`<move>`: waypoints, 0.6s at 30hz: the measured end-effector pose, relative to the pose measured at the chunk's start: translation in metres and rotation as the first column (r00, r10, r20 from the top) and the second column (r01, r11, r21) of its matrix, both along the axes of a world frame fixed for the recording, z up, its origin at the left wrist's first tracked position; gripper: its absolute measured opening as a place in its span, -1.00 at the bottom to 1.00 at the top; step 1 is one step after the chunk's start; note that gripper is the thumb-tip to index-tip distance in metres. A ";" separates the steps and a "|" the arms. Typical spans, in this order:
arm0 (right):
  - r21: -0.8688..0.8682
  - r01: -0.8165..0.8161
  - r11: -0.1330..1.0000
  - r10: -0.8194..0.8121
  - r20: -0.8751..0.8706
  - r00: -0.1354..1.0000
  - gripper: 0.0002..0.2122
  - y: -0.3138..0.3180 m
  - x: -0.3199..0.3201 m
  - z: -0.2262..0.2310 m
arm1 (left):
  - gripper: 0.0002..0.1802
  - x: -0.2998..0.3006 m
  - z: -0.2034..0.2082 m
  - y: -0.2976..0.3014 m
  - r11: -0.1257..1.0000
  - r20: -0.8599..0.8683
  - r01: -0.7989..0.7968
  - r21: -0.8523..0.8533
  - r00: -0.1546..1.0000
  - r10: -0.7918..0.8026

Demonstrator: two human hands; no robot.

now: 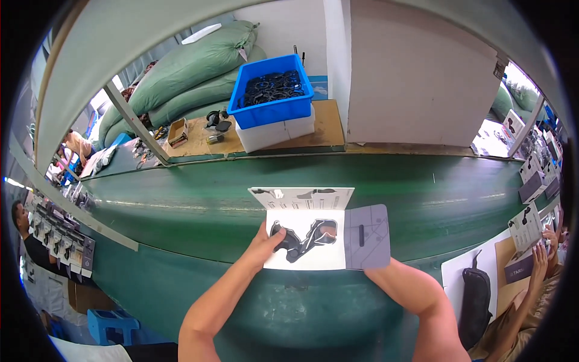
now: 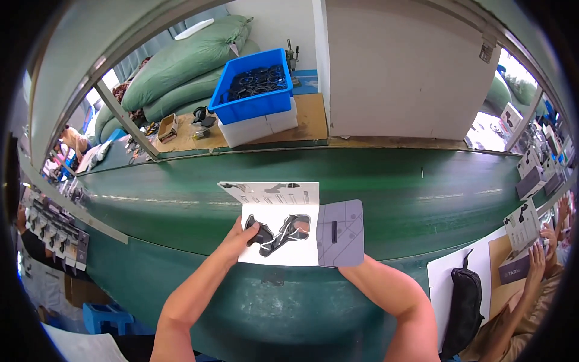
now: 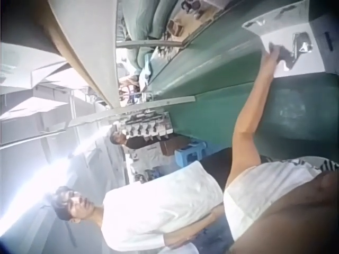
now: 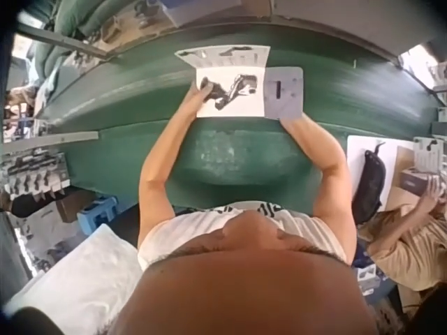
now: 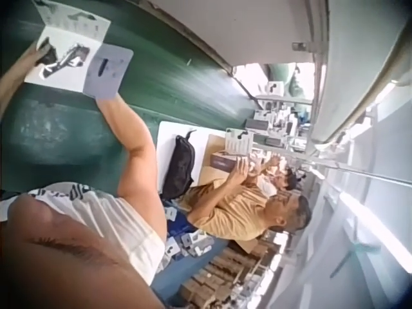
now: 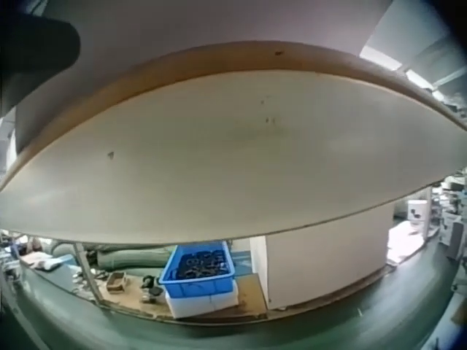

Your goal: Packaging electronic gimbals into boxes with foam inserts and manuals on an assembly line.

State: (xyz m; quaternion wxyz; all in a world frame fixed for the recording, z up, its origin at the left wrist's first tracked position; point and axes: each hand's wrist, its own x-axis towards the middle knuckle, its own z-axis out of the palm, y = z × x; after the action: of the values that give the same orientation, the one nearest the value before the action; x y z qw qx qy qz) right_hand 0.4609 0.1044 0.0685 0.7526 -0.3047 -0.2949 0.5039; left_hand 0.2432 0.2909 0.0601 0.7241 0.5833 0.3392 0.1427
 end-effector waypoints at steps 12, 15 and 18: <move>-0.476 0.330 0.815 0.056 0.631 0.774 -0.59 -0.006 0.018 0.022 | -0.26 0.029 0.009 -0.020 0.990 -0.164 -0.074 0.121 0.982 0.093; -0.514 0.319 0.796 0.007 0.534 0.846 -0.59 -0.028 0.039 0.026 | -0.27 0.041 0.015 -0.029 0.979 -0.166 -0.077 0.189 0.980 0.109; -0.547 0.292 0.785 -0.040 0.427 0.904 -0.59 -0.040 0.050 0.025 | -0.28 0.046 0.019 -0.036 0.975 -0.173 -0.068 0.209 0.979 0.106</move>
State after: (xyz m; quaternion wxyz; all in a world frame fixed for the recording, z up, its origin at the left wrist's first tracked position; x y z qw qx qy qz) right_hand 0.5112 0.0642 0.0939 0.5849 -0.6462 -0.2365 0.4295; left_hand 0.2889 0.2550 0.0795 0.6199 0.6491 0.4132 0.1539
